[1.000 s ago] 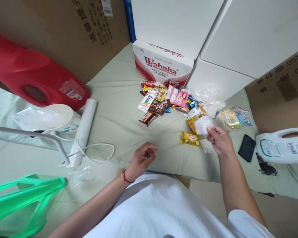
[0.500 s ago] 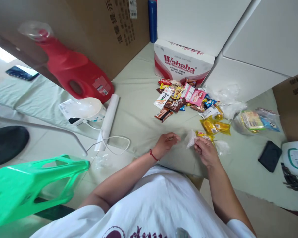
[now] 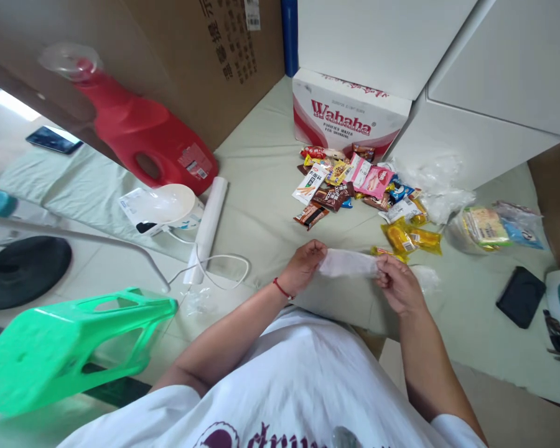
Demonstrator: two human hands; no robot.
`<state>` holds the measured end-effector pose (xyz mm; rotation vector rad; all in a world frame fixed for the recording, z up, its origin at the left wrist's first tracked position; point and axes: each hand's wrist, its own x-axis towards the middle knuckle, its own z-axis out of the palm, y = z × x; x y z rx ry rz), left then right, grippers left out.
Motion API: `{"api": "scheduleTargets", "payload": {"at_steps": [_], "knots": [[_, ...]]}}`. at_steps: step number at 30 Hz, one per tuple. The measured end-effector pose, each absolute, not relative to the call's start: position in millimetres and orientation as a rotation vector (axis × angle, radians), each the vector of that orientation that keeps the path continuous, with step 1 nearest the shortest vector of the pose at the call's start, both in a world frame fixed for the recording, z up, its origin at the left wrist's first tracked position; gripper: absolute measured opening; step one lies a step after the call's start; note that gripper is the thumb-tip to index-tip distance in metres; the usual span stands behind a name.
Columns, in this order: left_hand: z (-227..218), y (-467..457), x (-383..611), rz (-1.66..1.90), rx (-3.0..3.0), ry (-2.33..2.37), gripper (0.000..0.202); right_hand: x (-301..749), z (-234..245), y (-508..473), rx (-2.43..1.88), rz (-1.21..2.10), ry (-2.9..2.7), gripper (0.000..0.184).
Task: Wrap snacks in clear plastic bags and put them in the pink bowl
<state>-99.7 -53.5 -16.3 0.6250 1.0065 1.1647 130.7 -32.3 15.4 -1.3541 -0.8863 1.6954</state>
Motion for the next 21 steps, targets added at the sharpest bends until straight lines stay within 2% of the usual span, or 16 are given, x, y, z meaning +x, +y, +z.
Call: {"api": "scheduleTargets", "payload": {"at_steps": [3, 5, 8, 10, 13, 15, 17, 21], "knots": [[-14, -55, -106, 1.114, 0.499, 0.911, 0.046, 143, 7, -26, -1.424, 1.667, -0.906, 0.031], [-15, -57, -105, 1.111, 0.476, 0.938, 0.046, 143, 5, -25, -1.525, 1.406, -1.083, 0.029], [-16, -58, -102, 1.144, 0.497, 1.026, 0.043, 133, 9, -30, -1.532, 0.841, -1.432, 0.022], [-17, -58, -101, 1.154, 0.508, 1.043, 0.040, 122, 15, -36, -1.359, 0.703, -1.750, 0.018], [-19, -57, -102, 1.147, 0.483, 1.040, 0.038, 104, 15, -39, -1.020, 0.685, -2.270, 0.027], [-20, -55, -107, 1.138, 0.445, 1.064, 0.037, 97, 9, -37, -0.953, 0.629, -2.446, 0.028], [-22, -52, -113, 1.124, 0.411, 1.105, 0.035, 96, 1, -34, -0.974, 0.627, -2.450, 0.021], [-21, -51, -126, 1.093, 0.315, 1.051, 0.035, 98, -8, -30, -0.998, 0.920, -2.247, 0.018]]}}
